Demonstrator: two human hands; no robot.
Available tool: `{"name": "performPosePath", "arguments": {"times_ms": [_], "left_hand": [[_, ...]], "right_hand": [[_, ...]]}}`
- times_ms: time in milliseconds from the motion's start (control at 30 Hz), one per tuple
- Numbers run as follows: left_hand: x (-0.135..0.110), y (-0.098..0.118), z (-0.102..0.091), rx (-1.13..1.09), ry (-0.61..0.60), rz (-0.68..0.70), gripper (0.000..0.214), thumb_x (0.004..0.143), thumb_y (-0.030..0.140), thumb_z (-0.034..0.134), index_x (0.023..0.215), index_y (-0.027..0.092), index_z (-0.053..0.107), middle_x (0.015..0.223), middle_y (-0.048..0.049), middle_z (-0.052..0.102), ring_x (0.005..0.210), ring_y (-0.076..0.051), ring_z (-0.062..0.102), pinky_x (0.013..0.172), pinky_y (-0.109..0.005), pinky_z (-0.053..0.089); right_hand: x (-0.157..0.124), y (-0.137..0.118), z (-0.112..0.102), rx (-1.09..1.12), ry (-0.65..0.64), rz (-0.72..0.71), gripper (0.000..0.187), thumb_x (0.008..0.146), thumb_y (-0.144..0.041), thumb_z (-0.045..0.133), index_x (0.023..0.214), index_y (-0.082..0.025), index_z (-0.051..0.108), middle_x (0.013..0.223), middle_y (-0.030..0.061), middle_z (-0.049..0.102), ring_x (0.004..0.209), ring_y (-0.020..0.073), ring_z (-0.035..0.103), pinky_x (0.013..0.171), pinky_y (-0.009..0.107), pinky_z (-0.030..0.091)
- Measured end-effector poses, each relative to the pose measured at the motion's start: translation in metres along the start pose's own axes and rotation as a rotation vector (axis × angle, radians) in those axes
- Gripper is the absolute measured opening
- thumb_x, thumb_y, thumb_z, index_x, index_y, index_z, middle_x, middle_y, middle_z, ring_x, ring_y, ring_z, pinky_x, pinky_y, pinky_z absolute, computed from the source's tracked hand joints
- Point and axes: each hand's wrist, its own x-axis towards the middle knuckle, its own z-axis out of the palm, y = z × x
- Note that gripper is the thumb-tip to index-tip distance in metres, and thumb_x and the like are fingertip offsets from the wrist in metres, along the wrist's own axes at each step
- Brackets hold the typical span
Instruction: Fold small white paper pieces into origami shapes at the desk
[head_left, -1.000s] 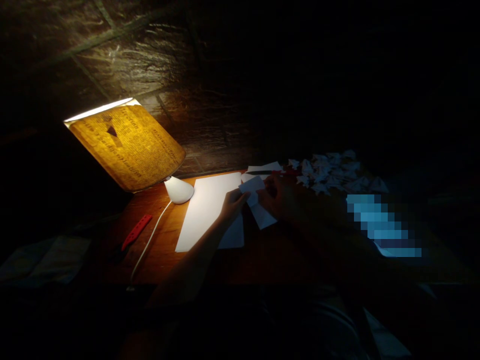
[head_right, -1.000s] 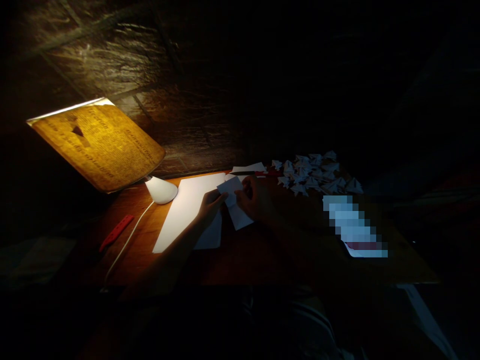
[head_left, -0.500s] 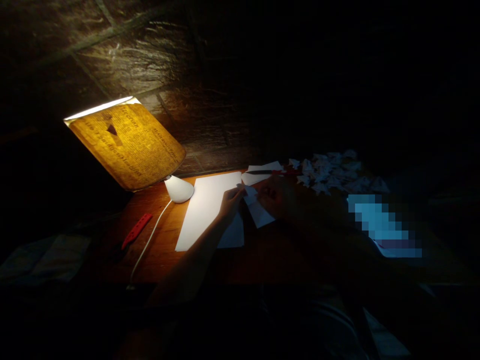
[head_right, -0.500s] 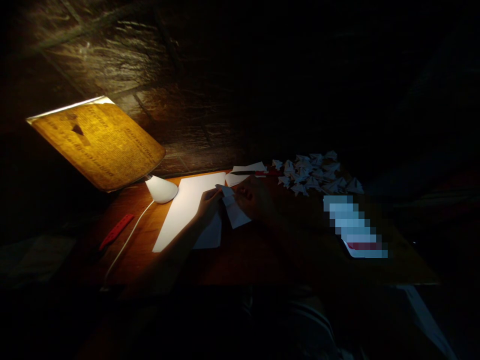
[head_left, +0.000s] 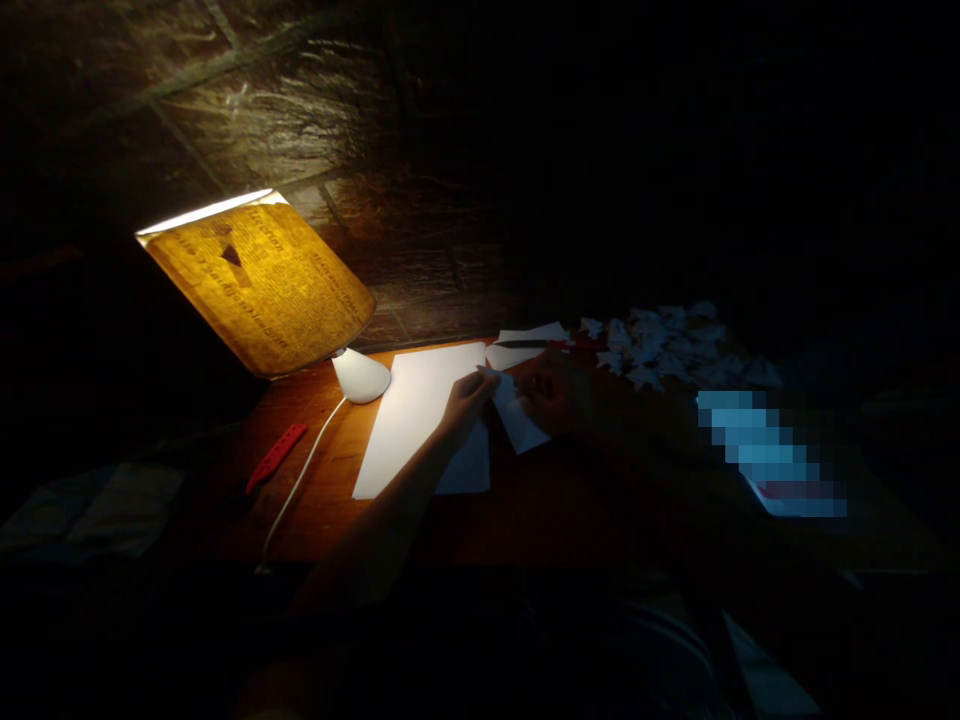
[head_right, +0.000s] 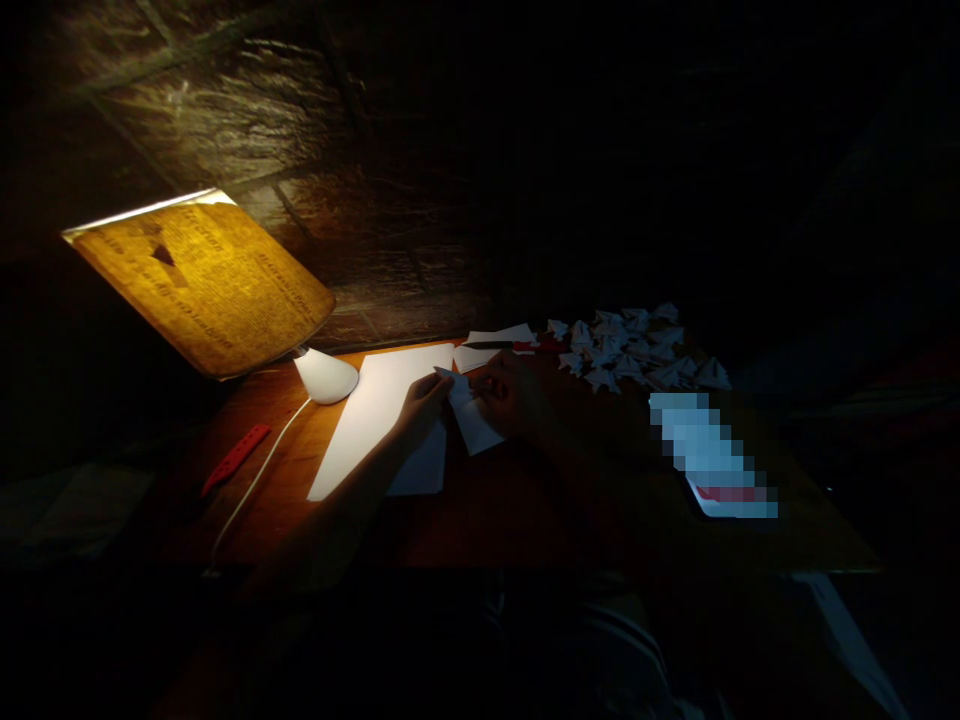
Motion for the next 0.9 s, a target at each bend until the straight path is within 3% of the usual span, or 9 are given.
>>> {"name": "performPosePath", "arguments": {"times_ms": [100,200,333,467,567,900], "left_hand": [[-0.002,0.003,0.001,-0.008,-0.054,0.010,0.047,0.067,0.054,0.087,0.074,0.014,0.065,0.066,0.0008,0.062,0.060,-0.010,0.055,0.057,-0.022,0.039],[-0.004,0.005,0.002,-0.040,-0.072,0.021,0.046,0.066,0.053,0.087,0.082,0.013,0.070,0.074,-0.0024,0.070,0.067,-0.014,0.061,0.063,-0.024,0.045],[-0.004,0.006,0.003,-0.018,-0.060,0.026,0.045,0.066,0.053,0.086,0.080,0.014,0.071,0.074,-0.0028,0.072,0.067,-0.015,0.062,0.064,-0.024,0.046],[-0.004,0.006,0.003,-0.028,-0.053,0.030,0.046,0.064,0.054,0.087,0.081,0.014,0.070,0.075,-0.0031,0.071,0.068,-0.015,0.062,0.063,-0.024,0.046],[-0.004,0.007,0.003,-0.044,-0.066,0.024,0.047,0.065,0.054,0.087,0.080,0.014,0.069,0.072,-0.0021,0.069,0.066,-0.014,0.060,0.061,-0.024,0.043],[-0.006,0.013,0.004,-0.042,-0.080,0.011,0.046,0.064,0.054,0.087,0.079,0.014,0.069,0.072,-0.0013,0.067,0.067,-0.013,0.058,0.063,-0.023,0.043]], "right_hand": [[-0.001,-0.004,0.000,0.055,-0.023,0.026,0.005,0.077,-0.019,0.069,0.081,-0.021,0.068,0.085,0.0042,0.060,0.073,0.0176,0.057,0.064,0.029,0.046],[-0.002,-0.008,-0.001,0.108,-0.053,0.051,0.015,0.078,-0.031,0.074,0.089,-0.022,0.069,0.088,0.0048,0.063,0.074,0.0182,0.058,0.065,0.030,0.047],[0.000,-0.006,-0.003,0.177,-0.040,0.209,0.022,0.086,-0.039,0.065,0.098,-0.021,0.068,0.090,0.0057,0.069,0.082,0.0209,0.063,0.072,0.033,0.050],[0.002,-0.003,-0.004,0.181,-0.112,0.348,0.026,0.091,-0.040,0.055,0.086,-0.021,0.070,0.085,0.0062,0.073,0.085,0.0229,0.066,0.075,0.034,0.051],[0.002,-0.003,-0.002,0.170,-0.151,0.414,0.026,0.089,-0.040,0.058,0.075,-0.021,0.070,0.076,0.0059,0.072,0.081,0.0233,0.065,0.072,0.034,0.050],[-0.002,0.003,0.004,0.278,-0.119,0.438,0.031,0.081,-0.049,0.066,0.070,-0.020,0.067,0.061,0.0019,0.061,0.061,0.0174,0.054,0.055,0.029,0.042]]}}
